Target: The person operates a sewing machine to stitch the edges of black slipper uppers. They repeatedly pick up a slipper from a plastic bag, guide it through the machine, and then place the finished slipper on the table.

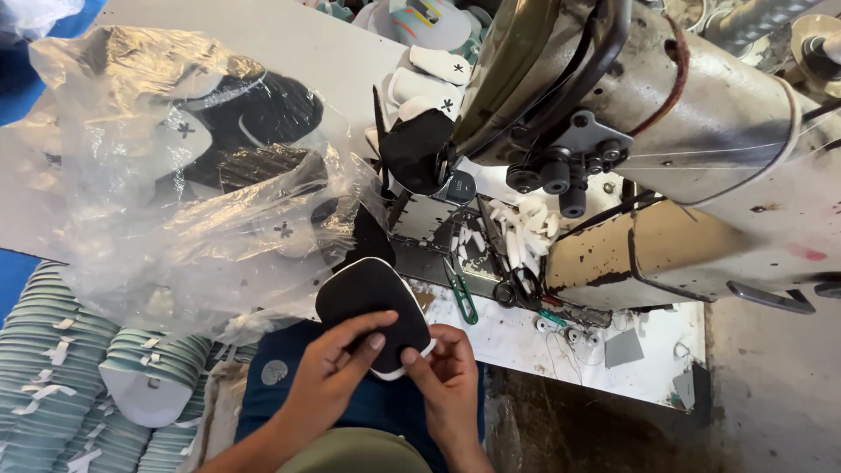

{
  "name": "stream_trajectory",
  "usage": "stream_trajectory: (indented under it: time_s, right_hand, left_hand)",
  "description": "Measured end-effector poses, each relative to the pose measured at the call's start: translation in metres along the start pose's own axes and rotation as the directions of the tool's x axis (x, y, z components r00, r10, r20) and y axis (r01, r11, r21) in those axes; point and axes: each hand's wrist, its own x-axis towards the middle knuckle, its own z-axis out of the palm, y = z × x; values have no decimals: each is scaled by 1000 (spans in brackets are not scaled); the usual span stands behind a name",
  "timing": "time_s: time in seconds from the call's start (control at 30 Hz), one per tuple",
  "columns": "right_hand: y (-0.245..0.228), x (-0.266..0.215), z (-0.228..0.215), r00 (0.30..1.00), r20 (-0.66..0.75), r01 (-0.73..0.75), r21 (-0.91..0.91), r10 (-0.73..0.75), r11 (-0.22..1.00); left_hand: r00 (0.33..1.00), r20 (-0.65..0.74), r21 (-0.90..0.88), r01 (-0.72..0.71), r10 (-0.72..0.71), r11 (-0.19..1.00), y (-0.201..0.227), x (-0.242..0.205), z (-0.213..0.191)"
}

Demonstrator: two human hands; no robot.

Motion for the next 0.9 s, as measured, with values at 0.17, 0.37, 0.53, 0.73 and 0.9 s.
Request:
stream_trajectory:
  time_s: [0.17,0.37,0.53,0.73,0.9]
  right_hand:
    - [31,3,-47,998,59,13,-170,-3,985]
    - [-17,7,-7,965,179,198,-12,-192,980]
    - [-17,23,-23,997,64,-33,-216,48,976]
    - [-32,64,-4,1000,22,26,-212,-21,977]
    - [-56,120,22,998,-53,-33,-263,20,964]
  left_hand:
    - [970,64,-215,244,-236,946,4,4,-11]
    - [952,64,100,293,-300,951,19,17,-12]
    - [956,290,185,-106,48,977,43,34,-7]
    - [950,309,301,-139,41,943,45,68,-5]
    - [967,233,299,-167,98,940,40,106,12]
